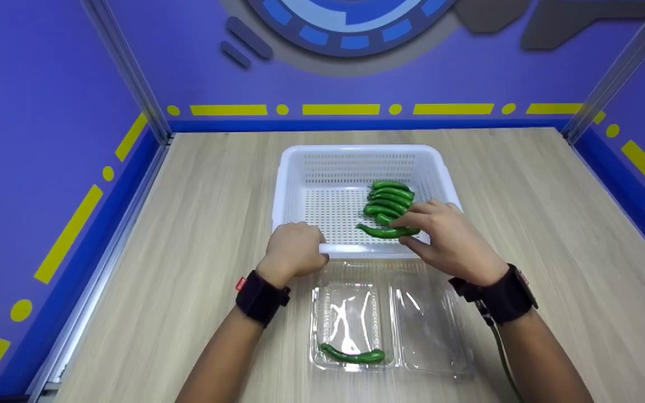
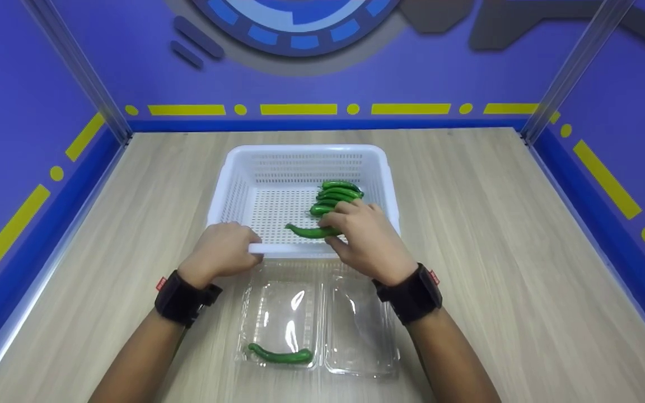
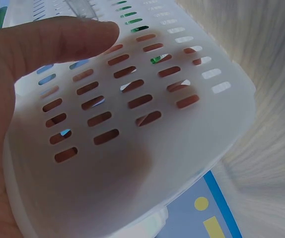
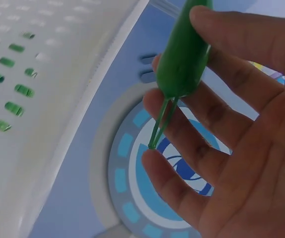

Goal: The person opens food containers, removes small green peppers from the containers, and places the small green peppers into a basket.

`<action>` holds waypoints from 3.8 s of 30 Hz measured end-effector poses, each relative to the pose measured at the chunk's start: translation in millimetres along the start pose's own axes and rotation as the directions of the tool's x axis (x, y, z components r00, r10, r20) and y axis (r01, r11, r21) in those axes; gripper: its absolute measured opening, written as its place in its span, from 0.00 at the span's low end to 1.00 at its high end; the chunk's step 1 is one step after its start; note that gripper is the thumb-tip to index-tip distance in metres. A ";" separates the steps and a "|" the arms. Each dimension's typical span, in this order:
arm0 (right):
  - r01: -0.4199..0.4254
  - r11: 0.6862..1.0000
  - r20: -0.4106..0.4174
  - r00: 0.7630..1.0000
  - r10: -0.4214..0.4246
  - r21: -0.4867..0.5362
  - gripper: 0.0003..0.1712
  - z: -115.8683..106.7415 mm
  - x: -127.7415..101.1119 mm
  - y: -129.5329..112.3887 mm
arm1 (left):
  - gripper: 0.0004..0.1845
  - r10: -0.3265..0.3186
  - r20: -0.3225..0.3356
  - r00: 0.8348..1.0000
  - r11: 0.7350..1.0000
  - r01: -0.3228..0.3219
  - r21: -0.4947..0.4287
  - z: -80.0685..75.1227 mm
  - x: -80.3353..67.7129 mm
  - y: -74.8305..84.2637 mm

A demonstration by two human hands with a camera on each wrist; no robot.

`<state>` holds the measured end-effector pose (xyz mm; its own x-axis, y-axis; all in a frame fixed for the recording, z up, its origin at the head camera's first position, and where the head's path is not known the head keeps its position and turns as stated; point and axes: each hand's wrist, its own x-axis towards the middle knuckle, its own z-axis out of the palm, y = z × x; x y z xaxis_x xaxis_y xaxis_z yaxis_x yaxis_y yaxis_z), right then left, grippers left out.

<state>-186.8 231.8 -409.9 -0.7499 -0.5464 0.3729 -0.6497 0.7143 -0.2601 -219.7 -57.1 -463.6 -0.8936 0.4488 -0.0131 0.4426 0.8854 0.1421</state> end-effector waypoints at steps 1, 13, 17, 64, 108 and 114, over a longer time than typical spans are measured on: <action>-0.010 1.000 -0.003 1.000 0.010 -0.001 0.14 0.3 0.0 1.2 | 0.16 0.001 -0.001 1.000 1.000 -0.001 0.000 -0.1 -0.1 0.0; -0.054 0.998 -0.050 0.997 0.052 -0.036 0.15 4.5 0.9 14.4 | 0.19 0.000 0.016 1.000 1.000 0.001 -0.016 -0.9 -0.2 -1.0; -0.057 0.997 -0.063 0.997 0.054 -0.045 0.16 5.1 0.7 17.4 | 0.18 0.000 0.015 1.000 1.000 0.000 -0.015 -0.5 0.0 -1.0; -0.084 0.995 0.010 0.996 0.084 -0.053 0.15 13.1 7.2 21.9 | 0.22 0.018 -0.015 1.000 1.000 -0.018 -0.016 -0.1 1.4 1.7; -0.064 0.985 0.468 0.873 0.134 -0.163 0.17 5.7 75.1 58.6 | 0.18 0.016 -0.029 0.999 1.000 -0.017 -0.010 0.4 1.2 5.7; -0.095 0.975 0.542 0.818 0.193 -0.203 0.14 12.4 81.0 62.4 | 0.16 0.003 -0.010 1.000 1.000 -0.003 -0.016 -0.7 1.2 4.9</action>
<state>-289.5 226.7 -407.0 -0.8057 -0.5465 -0.2282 -0.5369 0.8367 -0.1082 -218.7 -52.4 -462.2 -0.8929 0.4502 -0.0023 0.4443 0.8819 0.1577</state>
